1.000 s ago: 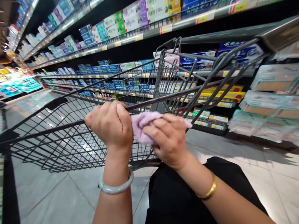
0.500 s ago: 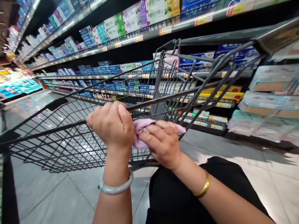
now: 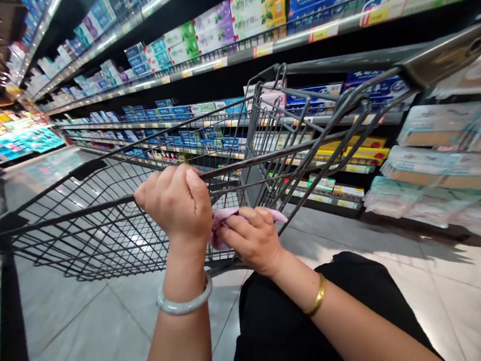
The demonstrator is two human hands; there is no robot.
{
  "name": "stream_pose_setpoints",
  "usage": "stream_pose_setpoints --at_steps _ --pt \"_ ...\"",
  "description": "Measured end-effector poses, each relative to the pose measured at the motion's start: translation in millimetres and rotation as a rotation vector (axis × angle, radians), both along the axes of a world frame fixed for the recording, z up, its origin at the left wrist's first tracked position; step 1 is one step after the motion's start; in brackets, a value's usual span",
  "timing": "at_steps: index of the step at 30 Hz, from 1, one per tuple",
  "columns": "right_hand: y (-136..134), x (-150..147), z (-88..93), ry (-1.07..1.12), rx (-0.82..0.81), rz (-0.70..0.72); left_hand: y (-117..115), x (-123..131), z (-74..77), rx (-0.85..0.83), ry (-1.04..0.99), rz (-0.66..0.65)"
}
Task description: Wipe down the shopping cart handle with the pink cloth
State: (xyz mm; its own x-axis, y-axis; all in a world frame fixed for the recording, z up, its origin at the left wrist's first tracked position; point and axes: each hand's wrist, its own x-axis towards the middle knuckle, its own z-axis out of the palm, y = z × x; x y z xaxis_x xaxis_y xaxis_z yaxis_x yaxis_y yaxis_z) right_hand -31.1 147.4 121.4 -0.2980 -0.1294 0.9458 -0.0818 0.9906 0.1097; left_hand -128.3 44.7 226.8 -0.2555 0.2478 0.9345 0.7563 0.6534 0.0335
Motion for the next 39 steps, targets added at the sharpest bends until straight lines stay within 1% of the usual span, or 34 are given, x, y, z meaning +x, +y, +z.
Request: stream_pose_setpoints --at_steps 2,5,7,10,13,14,16,18,20,22,25,27,29,33,35,37,39 --pt "-1.7 -1.2 -2.7 -0.017 0.003 0.026 -0.6 -0.1 0.5 -0.015 0.002 0.009" --pt "2.2 4.2 7.3 0.006 -0.082 0.044 -0.7 0.3 1.1 -0.025 0.015 0.017" --pt "5.2 7.0 12.5 0.031 -0.129 0.026 -0.2 0.6 1.2 -0.021 0.020 0.020" --pt "3.6 4.8 7.2 0.030 -0.092 -0.007 0.2 0.5 1.2 -0.017 0.019 0.018" --pt "-0.8 1.1 0.3 -0.020 -0.026 0.015 -0.1 0.0 1.3 -0.017 0.019 0.012" --pt "-1.0 1.6 1.8 -0.025 -0.024 0.029 -0.3 -0.1 1.4 -0.018 0.019 0.012" --pt "1.7 5.7 10.8 0.003 -0.057 0.040 -0.4 0.2 1.3 -0.020 0.016 0.014" --pt "6.7 11.1 22.4 0.068 -0.125 0.020 0.1 1.0 1.0 -0.014 0.013 0.020" --pt "9.6 13.6 27.4 0.099 -0.165 -0.010 1.0 1.9 0.4 0.003 0.010 0.020" --pt "7.5 11.2 21.1 0.076 -0.132 -0.019 1.8 2.7 0.0 0.021 0.003 0.014" --pt "-1.6 3.0 0.3 -0.020 -0.016 0.025 2.0 3.5 0.0 0.025 -0.018 0.003" --pt "-5.9 -0.3 -8.5 -0.062 0.021 0.059 1.6 4.0 0.5 0.018 -0.034 0.004" --pt "-6.1 0.0 -8.2 -0.069 0.000 0.071 1.3 4.2 0.8 0.011 -0.040 0.007" --pt "-2.0 4.3 1.6 -0.025 -0.101 0.047 1.4 4.3 0.6 0.004 -0.054 0.011" --pt "-2.1 4.1 1.4 -0.024 -0.082 0.032 1.6 4.7 0.5 0.014 -0.076 0.004" --pt "-2.9 3.4 -0.1 -0.046 -0.028 0.033 1.6 5.2 0.6 0.026 -0.098 -0.008" --pt "-1.8 4.7 3.0 -0.056 -0.006 0.039 1.4 5.7 0.9 0.026 -0.102 -0.013"
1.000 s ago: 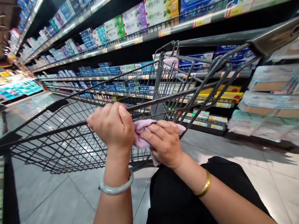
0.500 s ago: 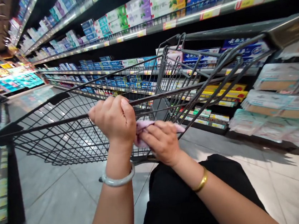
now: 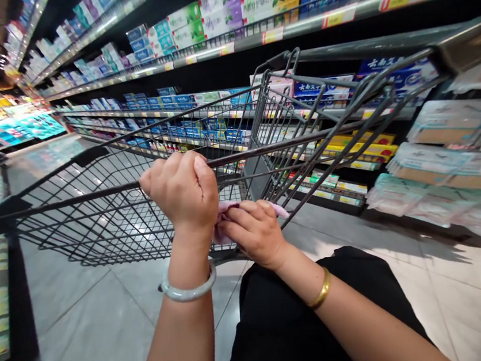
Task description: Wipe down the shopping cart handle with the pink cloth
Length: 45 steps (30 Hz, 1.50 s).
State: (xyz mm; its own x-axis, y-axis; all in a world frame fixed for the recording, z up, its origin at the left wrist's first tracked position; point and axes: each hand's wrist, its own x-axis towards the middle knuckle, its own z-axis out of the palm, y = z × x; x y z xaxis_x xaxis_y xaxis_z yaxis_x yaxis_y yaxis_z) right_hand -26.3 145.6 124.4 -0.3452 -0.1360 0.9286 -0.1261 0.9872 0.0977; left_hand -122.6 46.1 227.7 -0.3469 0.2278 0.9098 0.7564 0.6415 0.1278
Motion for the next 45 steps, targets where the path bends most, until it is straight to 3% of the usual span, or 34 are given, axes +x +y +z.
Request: stream_pose_setpoints --at_steps 6,13,19,25,31,37,45 --pt "11.2 11.2 26.2 0.140 -0.175 -0.051 -0.3 -0.9 -0.8 -0.018 0.052 0.029" --pt "2.3 2.2 7.8 0.003 0.014 0.000 -1.0 -3.5 -0.6 -0.011 0.068 0.026" --pt "14.5 16.5 33.3 0.157 -0.202 -0.046 -0.2 -0.8 -0.6 -0.011 0.047 0.028" --pt "8.2 11.7 25.2 0.025 -0.061 -0.021 -1.2 -2.4 -0.7 -0.017 0.025 0.012" --pt "19.0 22.9 43.0 0.173 -0.253 -0.040 -0.8 -1.5 -0.3 -0.004 0.031 0.012" --pt "12.3 15.1 32.2 0.045 -0.089 -0.065 -0.2 -2.4 -0.8 -0.002 0.043 0.022" --pt "24.4 23.8 45.4 0.202 -0.230 -0.072 -0.8 -2.5 -1.4 -0.005 0.047 0.027"
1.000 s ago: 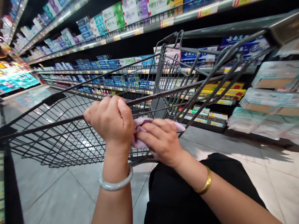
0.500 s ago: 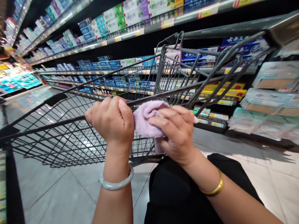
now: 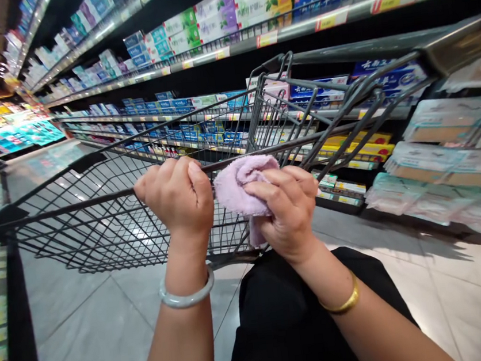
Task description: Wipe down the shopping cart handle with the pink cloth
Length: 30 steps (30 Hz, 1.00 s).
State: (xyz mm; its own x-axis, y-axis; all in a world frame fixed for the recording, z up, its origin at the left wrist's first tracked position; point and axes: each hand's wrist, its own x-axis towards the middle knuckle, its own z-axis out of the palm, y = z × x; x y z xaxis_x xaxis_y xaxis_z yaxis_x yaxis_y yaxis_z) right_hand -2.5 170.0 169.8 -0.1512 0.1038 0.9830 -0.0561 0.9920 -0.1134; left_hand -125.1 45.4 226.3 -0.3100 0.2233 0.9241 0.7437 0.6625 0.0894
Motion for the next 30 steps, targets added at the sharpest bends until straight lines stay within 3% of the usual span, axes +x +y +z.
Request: stream_pose_setpoints --at_steps 6,13,18,25,30 --pt "-11.5 -8.1 -10.7 -0.117 0.120 0.030 -0.3 0.1 1.1 -0.015 0.008 0.010" --pt "1.6 2.2 -1.8 0.028 -0.025 0.009 0.3 0.7 1.2 -0.008 0.000 0.009" --pt "-4.0 -1.0 -7.7 -0.092 0.115 0.019 -0.3 0.6 0.8 -0.010 -0.025 -0.009" --pt "19.0 8.2 5.9 0.118 -0.007 0.026 1.0 0.4 -0.3 -0.010 -0.003 0.001" --pt "5.0 2.9 -5.6 -0.002 0.076 0.031 0.3 -0.5 -0.6 0.021 -0.036 -0.038"
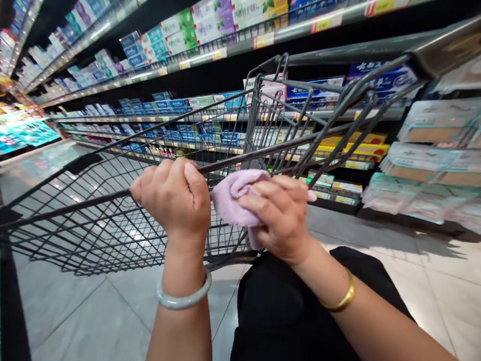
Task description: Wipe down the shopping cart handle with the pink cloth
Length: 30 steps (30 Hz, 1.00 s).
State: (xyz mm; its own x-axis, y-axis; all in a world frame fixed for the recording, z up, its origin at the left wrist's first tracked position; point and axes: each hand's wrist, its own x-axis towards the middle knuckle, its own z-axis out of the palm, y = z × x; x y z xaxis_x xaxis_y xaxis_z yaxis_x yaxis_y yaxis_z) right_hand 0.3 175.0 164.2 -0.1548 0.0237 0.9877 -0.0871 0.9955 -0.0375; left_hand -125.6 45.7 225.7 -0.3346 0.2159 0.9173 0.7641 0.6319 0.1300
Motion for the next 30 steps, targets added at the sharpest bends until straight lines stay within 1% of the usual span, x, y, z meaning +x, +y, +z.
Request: stream_pose_setpoints --at_steps 3,7,10,12,14,16,21,23,27,30 --pt "-1.4 0.4 -1.8 -0.041 0.041 -0.002 -0.3 -0.2 0.5 -0.004 -0.002 0.000" --pt "13.2 7.6 8.2 0.070 -0.075 -0.008 0.0 -0.9 -0.2 -0.017 0.023 0.019" --pt "14.4 6.6 7.4 0.124 -0.117 -0.002 0.0 -1.5 -1.2 -0.009 0.036 0.028" --pt "8.9 2.4 0.9 0.074 -0.083 0.000 -0.2 -1.7 -1.4 -0.003 0.040 0.028" --pt "4.5 -1.0 -5.2 0.019 -0.012 0.005 -0.4 -1.8 -1.2 -0.007 0.043 0.025" --pt "5.8 -0.8 -6.3 -0.002 0.029 0.020 -0.5 -1.8 -0.6 -0.015 0.045 0.022" --pt "22.2 7.4 3.8 0.121 -0.076 0.010 0.3 -1.8 -0.4 -0.022 0.046 0.022" --pt "21.1 6.5 1.7 0.120 -0.086 0.001 0.5 -1.9 -0.9 -0.008 0.044 0.016" --pt "8.4 -0.6 -13.0 0.011 -0.001 0.014 0.1 -1.8 -0.7 -0.007 0.034 0.011" --pt "9.3 0.7 -13.8 -0.029 0.040 0.023 -0.1 -1.4 0.6 -0.030 0.038 0.022"
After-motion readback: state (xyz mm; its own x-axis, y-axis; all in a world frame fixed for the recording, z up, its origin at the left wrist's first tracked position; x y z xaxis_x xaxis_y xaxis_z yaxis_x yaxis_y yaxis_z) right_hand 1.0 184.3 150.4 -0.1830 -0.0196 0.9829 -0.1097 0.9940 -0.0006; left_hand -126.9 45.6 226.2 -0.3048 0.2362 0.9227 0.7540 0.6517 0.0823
